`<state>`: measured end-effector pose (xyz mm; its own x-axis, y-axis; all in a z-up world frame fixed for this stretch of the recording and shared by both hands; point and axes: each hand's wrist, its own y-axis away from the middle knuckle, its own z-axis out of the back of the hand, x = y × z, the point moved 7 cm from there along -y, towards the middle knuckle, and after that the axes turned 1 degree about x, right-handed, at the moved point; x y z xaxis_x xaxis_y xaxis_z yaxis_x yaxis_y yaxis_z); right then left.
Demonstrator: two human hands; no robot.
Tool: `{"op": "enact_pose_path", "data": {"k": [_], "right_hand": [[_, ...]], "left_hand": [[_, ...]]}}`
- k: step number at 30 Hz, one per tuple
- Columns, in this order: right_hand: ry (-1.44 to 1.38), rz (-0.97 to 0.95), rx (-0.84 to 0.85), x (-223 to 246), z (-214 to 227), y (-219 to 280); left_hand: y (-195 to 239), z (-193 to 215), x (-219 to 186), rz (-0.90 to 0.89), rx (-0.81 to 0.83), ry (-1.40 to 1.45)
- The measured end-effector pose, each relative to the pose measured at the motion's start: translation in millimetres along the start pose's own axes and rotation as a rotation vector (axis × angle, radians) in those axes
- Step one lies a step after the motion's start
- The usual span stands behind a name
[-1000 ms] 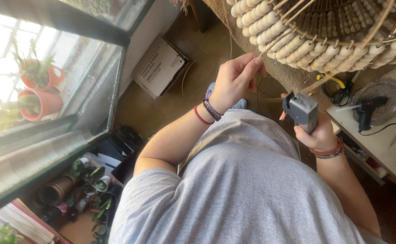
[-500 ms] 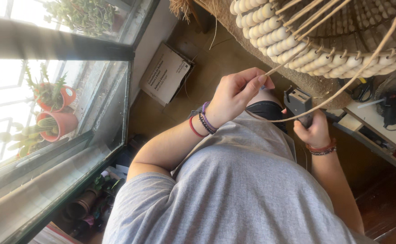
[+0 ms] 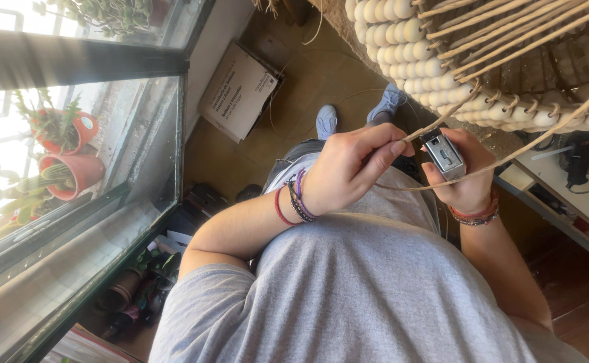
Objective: The person uses pliers to adjust a metal ring on a woven lampshade, then uses a staple gun to secure a cord to the shade's frame. The person works on the lampshade while standing in a room with a window and potted plants.
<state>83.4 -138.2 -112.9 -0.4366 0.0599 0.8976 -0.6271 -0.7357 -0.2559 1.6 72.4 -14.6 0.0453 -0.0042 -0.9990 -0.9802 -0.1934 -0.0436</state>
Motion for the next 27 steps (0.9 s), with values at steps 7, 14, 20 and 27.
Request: {"op": "enact_pose_path", "data": {"k": [7, 14, 20, 27], "right_hand": [[-0.004, 0.058, 0.011, -3, -7, -13], [0.064, 0.159, 0.018, -17, -4, -7], [0.010, 0.164, 0.001, 14, -15, -35], [-0.090, 0.069, 0.030, 17, -19, -41]], "left_hand": [[2, -1, 0, 0.022, -0.029, -0.052], [-1, 1, -5, 0.003, -0.024, -0.089], [1, 2, -5, -0.002, -0.007, -0.106], [-3, 2, -11, -0.061, 0.003, -0.144]]}}
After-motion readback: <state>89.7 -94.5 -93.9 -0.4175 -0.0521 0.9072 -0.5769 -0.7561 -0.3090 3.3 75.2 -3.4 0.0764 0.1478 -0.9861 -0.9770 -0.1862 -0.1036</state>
